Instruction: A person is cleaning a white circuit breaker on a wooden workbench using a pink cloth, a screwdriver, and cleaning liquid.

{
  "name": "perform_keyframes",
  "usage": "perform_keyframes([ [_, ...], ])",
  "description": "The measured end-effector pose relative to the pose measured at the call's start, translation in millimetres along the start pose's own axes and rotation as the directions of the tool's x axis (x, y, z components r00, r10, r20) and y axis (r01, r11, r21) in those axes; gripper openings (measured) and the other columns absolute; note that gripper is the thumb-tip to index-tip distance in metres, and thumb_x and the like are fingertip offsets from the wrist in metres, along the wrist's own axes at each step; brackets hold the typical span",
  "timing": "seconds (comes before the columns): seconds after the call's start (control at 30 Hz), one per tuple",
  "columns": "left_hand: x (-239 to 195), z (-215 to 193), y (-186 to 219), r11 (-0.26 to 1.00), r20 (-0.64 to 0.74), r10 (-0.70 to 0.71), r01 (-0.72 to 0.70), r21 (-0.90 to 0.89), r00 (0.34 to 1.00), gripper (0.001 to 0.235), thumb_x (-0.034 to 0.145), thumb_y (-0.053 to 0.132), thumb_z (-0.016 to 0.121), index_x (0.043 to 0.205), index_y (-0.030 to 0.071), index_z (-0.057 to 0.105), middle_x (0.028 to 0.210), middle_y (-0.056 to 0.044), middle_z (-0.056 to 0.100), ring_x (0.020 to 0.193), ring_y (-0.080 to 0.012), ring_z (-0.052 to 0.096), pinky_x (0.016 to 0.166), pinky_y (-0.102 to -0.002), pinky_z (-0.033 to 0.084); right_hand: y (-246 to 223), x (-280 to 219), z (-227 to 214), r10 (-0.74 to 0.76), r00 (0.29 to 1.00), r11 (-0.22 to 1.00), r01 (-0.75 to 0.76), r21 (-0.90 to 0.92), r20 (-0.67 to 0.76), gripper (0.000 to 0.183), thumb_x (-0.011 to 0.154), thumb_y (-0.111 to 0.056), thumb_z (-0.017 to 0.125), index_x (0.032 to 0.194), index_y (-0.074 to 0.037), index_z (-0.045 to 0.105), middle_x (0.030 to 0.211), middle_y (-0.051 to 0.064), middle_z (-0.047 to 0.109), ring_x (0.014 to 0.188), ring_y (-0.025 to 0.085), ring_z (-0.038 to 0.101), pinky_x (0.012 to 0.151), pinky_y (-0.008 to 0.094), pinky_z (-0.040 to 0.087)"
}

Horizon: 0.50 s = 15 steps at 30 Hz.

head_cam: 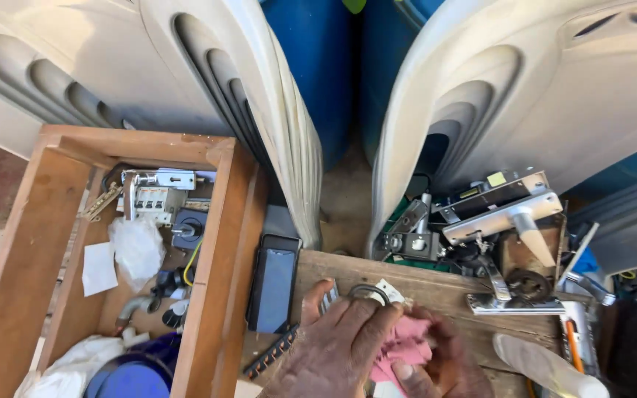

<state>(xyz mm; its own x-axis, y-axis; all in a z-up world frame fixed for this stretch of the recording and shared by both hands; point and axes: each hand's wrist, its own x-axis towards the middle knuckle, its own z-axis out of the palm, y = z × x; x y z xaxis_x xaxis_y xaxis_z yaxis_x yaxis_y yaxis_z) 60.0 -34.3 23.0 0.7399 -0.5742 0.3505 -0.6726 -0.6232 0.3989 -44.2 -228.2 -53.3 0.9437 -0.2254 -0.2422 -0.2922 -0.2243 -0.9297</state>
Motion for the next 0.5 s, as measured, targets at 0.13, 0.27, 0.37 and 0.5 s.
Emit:
perform_keyframes([
  [0.13,11.4,-11.5,38.7,0.993,0.002,-0.04,0.039,0.107,0.999,0.079,0.078,0.055,0.08,0.138,0.007,0.062,0.119,-0.011,0.063,0.116,-0.0287,0.062,0.115,-0.062,0.03,-70.4,17.9,-37.8,-0.45,0.891,0.857,0.448,-0.254,0.052,0.039,0.084,-0.037,0.081,0.12,-0.022,0.079,0.129,0.001,0.068,0.095,0.008,0.071,0.07,0.023,0.062],
  [0.27,12.9,-37.2,75.9,0.976,0.089,-0.077,0.057,0.211,0.993,0.092,0.064,0.04,0.091,0.142,0.006,0.054,0.121,-0.01,0.058,0.108,-0.0311,0.056,0.117,-0.062,0.028,-132.2,-5.1,-56.8,-0.465,0.885,0.847,0.449,-0.283,0.012,0.049,0.075,-0.041,0.09,0.116,-0.016,0.084,0.107,0.0,0.065,0.099,0.013,0.069,0.085,0.026,0.056],
  [0.37,18.7,-60.8,98.5,0.982,0.095,-0.161,0.15,0.112,0.982,0.078,0.087,0.041,0.085,0.146,0.001,0.054,0.125,-0.014,0.059,0.116,-0.0342,0.056,0.119,-0.066,0.025,-168.7,-10.5,-71.4,-0.409,0.909,0.857,0.411,-0.31,0.077,0.019,0.089,-0.034,0.077,0.093,-0.016,0.081,0.099,-0.001,0.075,0.075,0.008,0.073,0.056,0.023,0.062],
  [0.5,45.9,-72.8,64.4,0.967,-0.021,-0.044,0.048,0.251,0.999,0.043,0.096,0.017,0.062,0.138,0.008,0.066,0.122,-0.01,0.065,0.104,-0.0294,0.063,0.11,-0.061,0.039,-177.8,17.5,-70.7,-0.349,0.931,0.873,0.366,-0.322,0.111,0.026,0.089,-0.036,0.079,0.108,-0.02,0.085,0.11,-0.003,0.075,0.094,0.009,0.08,0.076,0.026,0.063],
])
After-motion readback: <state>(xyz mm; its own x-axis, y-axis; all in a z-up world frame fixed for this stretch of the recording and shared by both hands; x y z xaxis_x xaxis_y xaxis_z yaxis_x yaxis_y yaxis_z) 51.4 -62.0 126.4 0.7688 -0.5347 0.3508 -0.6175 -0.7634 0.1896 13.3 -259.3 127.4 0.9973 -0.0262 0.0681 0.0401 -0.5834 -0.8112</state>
